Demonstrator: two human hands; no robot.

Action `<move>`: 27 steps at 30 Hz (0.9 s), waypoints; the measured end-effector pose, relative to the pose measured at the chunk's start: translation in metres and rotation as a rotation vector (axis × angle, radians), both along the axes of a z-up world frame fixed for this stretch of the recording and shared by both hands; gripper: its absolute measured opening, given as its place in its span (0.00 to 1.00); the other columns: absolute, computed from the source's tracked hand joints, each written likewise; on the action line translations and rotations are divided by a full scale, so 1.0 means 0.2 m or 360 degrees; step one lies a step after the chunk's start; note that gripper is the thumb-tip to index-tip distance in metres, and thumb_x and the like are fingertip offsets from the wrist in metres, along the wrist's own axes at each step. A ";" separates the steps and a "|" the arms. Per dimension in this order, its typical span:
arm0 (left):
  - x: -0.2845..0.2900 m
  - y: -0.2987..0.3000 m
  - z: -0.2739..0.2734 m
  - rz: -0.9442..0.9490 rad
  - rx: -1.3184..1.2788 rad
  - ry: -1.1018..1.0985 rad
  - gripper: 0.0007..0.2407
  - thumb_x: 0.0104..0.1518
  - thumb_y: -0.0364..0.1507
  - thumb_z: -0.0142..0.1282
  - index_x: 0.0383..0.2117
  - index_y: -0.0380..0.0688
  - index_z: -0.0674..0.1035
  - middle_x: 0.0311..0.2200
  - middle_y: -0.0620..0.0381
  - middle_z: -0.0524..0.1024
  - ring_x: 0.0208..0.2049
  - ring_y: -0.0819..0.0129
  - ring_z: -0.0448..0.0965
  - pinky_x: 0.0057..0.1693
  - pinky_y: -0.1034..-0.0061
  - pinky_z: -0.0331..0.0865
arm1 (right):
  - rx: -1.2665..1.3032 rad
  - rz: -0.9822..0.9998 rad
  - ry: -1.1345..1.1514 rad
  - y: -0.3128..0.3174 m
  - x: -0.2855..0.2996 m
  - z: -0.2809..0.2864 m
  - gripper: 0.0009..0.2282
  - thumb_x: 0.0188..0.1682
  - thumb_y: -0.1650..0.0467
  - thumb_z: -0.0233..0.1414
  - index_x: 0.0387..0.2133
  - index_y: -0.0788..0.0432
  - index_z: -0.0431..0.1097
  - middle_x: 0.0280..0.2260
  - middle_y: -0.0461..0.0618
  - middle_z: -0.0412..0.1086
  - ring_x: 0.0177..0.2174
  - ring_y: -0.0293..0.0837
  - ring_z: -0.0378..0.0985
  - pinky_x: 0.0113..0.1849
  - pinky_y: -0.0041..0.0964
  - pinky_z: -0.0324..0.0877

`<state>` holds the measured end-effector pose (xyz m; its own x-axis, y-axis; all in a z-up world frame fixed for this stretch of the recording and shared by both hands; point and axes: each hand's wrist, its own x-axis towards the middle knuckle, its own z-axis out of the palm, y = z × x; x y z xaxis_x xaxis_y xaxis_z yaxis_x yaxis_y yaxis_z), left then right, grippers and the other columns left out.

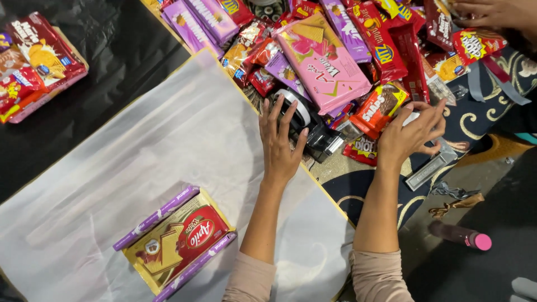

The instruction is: Picking various snack packages from a pile and arranging them in an organized layout on a white sheet for bundling.

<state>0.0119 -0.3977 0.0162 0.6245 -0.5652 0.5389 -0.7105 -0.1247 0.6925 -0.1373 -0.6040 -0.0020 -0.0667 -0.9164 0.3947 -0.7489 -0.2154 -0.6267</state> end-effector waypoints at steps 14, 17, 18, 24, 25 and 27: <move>-0.01 0.00 -0.02 0.0016 0.0013 0.0040 0.21 0.70 0.37 0.48 0.68 0.57 0.62 0.72 0.56 0.54 0.77 0.46 0.47 0.77 0.43 0.46 | -0.0461 0.0226 0.0117 0.05 0.02 0.08 0.06 0.59 0.71 0.41 0.41 0.55 0.67 0.40 0.51 0.63 0.46 0.53 0.64 0.46 0.59 0.45; 0.00 0.00 -0.02 0.0004 0.0012 0.0047 0.21 0.70 0.36 0.48 0.68 0.56 0.62 0.72 0.55 0.53 0.77 0.46 0.46 0.78 0.43 0.45 | -0.0337 0.0172 0.0066 0.05 0.02 0.08 0.12 0.49 0.79 0.50 0.43 0.54 0.63 0.42 0.50 0.65 0.46 0.55 0.70 0.50 0.62 0.42; 0.00 0.00 -0.02 0.0004 0.0011 0.0041 0.21 0.70 0.36 0.48 0.68 0.56 0.62 0.72 0.55 0.53 0.77 0.46 0.46 0.78 0.43 0.45 | -0.0337 0.0171 0.0060 0.05 0.02 0.08 0.12 0.49 0.79 0.50 0.43 0.54 0.63 0.42 0.50 0.65 0.46 0.55 0.70 0.50 0.62 0.42; -0.01 0.00 0.00 0.0016 0.0007 0.0018 0.20 0.70 0.35 0.48 0.67 0.55 0.63 0.71 0.53 0.55 0.76 0.46 0.48 0.78 0.46 0.47 | -0.0275 0.0264 -0.0088 -0.03 -0.01 0.01 0.16 0.51 0.82 0.54 0.51 0.57 0.73 0.46 0.55 0.59 0.42 0.60 0.73 0.51 0.69 0.45; -0.01 0.01 0.00 0.0011 0.0017 0.0026 0.20 0.70 0.35 0.48 0.68 0.55 0.62 0.72 0.53 0.54 0.76 0.47 0.47 0.78 0.45 0.45 | -0.0472 0.0234 -0.0047 -0.03 -0.02 0.01 0.13 0.50 0.81 0.56 0.47 0.58 0.76 0.43 0.53 0.64 0.40 0.56 0.74 0.45 0.59 0.51; -0.01 0.01 -0.01 0.0010 0.0027 0.0033 0.21 0.70 0.36 0.48 0.68 0.56 0.62 0.72 0.54 0.53 0.77 0.48 0.46 0.78 0.45 0.44 | -0.0671 0.0213 -0.0008 -0.03 -0.01 0.04 0.11 0.50 0.81 0.58 0.44 0.59 0.79 0.39 0.52 0.69 0.38 0.52 0.74 0.38 0.50 0.57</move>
